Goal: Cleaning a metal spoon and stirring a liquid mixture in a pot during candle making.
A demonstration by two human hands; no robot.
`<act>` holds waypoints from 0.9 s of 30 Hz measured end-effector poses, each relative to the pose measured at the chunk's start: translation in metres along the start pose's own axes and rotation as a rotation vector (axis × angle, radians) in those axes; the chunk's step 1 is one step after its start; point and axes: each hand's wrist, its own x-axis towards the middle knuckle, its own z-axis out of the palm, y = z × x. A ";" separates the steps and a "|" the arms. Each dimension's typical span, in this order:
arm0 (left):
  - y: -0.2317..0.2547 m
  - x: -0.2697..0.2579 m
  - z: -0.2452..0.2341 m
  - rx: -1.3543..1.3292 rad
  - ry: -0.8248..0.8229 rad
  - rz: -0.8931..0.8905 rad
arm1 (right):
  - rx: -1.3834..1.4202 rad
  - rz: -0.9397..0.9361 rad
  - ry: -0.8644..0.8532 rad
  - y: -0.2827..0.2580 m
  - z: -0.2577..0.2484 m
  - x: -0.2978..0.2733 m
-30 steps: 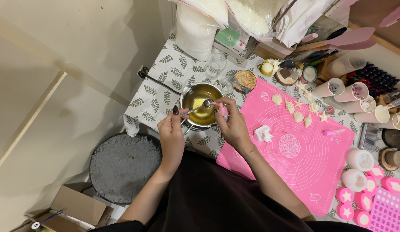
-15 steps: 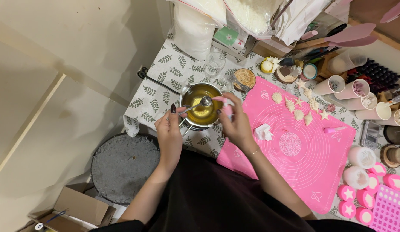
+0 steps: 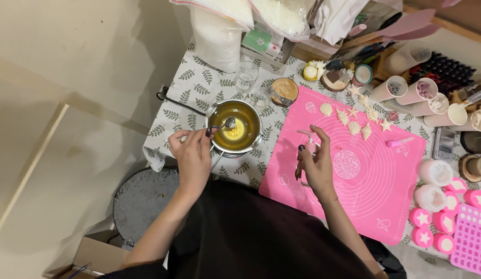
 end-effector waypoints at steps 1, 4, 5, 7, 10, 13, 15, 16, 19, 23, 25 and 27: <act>-0.002 0.002 -0.001 0.001 -0.003 0.005 | 0.003 0.000 0.005 0.000 0.000 -0.001; -0.007 0.007 -0.003 0.139 -0.033 0.192 | 0.019 -0.044 0.009 0.000 -0.002 -0.005; -0.009 0.010 -0.005 0.201 -0.061 0.297 | 0.015 -0.047 0.011 0.001 -0.003 -0.006; -0.014 0.014 -0.007 0.261 -0.089 0.405 | 0.012 -0.052 0.016 0.001 -0.005 -0.007; -0.019 0.023 -0.009 0.314 -0.112 0.565 | -0.031 -0.054 0.019 0.002 -0.008 -0.005; -0.018 0.029 -0.010 0.305 -0.232 0.562 | -0.070 -0.034 0.019 0.005 -0.011 -0.005; -0.017 0.030 -0.004 0.295 -0.269 0.566 | -0.039 -0.098 0.015 0.010 -0.016 -0.005; -0.016 0.031 0.000 0.294 -0.268 0.567 | -0.039 -0.099 0.016 0.012 -0.018 -0.005; -0.013 0.036 0.016 0.180 -0.266 0.534 | -0.126 -0.005 0.067 0.015 -0.022 -0.005; -0.014 0.050 0.030 0.225 -0.290 0.578 | -0.159 -0.002 0.076 0.014 -0.021 -0.006; -0.014 0.058 0.030 0.263 -0.285 0.611 | -0.150 0.001 0.081 0.014 -0.021 -0.005; -0.015 0.064 0.028 0.411 -0.280 0.618 | -0.178 -0.038 0.054 0.014 -0.022 -0.006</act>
